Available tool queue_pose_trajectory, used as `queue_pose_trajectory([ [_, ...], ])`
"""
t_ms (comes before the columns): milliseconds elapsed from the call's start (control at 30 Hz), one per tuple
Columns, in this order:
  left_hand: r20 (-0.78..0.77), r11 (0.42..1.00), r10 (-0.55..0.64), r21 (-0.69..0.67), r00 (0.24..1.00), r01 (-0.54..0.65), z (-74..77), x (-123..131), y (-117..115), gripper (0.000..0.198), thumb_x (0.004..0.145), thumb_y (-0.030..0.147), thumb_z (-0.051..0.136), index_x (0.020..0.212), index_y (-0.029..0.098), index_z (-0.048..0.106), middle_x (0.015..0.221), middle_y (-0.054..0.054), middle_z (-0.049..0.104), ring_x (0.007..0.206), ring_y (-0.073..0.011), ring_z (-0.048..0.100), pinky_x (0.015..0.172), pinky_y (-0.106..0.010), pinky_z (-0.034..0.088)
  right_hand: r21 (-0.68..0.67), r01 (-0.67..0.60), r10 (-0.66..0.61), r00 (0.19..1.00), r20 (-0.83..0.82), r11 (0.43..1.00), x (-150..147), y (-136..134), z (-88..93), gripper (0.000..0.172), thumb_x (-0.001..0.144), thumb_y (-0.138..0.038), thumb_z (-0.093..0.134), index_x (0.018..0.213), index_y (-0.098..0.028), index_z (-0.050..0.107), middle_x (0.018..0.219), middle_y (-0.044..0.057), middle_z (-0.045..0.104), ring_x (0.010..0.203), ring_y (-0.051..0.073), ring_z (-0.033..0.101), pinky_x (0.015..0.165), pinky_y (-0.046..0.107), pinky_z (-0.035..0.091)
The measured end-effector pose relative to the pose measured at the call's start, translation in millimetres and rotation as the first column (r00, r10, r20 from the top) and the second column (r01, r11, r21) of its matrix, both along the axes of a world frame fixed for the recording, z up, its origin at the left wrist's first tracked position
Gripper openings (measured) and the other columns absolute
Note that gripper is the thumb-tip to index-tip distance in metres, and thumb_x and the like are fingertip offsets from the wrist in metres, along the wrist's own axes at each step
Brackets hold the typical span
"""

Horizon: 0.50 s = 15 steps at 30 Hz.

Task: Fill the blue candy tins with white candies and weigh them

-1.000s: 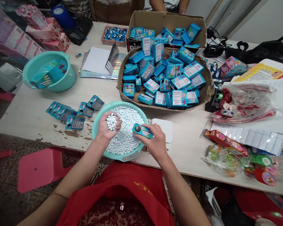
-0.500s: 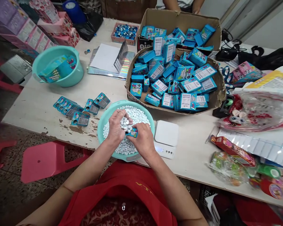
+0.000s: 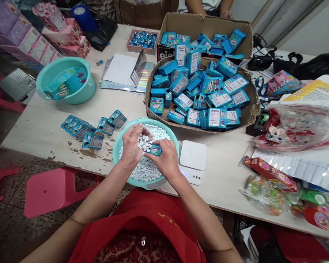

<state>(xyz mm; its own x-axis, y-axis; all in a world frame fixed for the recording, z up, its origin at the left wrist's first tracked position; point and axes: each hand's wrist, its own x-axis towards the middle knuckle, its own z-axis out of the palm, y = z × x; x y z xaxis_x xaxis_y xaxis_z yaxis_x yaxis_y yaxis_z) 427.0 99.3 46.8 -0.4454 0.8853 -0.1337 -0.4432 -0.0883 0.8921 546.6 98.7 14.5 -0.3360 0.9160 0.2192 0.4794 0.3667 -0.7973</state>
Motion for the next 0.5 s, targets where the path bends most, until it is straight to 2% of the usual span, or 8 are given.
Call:
queue_pose_trajectory([
  [200,-0.044,1.000,-0.012,0.019,0.999,0.013,-1.0,-1.3,0.3,0.031,0.080,0.046,0.062,0.071,0.017,0.057,0.054,0.002,0.053,0.055,-0.0116,0.058,0.058,-0.025,0.048,0.009,0.003,-0.003,1.000,-0.015,1.000,0.7,1.6,-0.4,0.035,0.074,-0.052,0.070,0.090,-0.023,0.062,0.086,0.004,0.066,0.085,0.025,0.056,0.076,0.038,0.044],
  [500,-0.063,0.998,-0.039,0.055,0.997,0.043,-1.4,-2.4,0.5,0.025,0.081,0.042,0.063,0.075,0.018,0.059,0.062,0.000,0.058,0.059,-0.0122,0.060,0.057,-0.024,0.048,-0.009,-0.018,0.017,0.998,-0.062,1.000,-2.6,2.2,0.2,0.035,0.073,-0.052,0.071,0.093,-0.024,0.064,0.088,0.004,0.067,0.087,0.025,0.057,0.078,0.038,0.044],
])
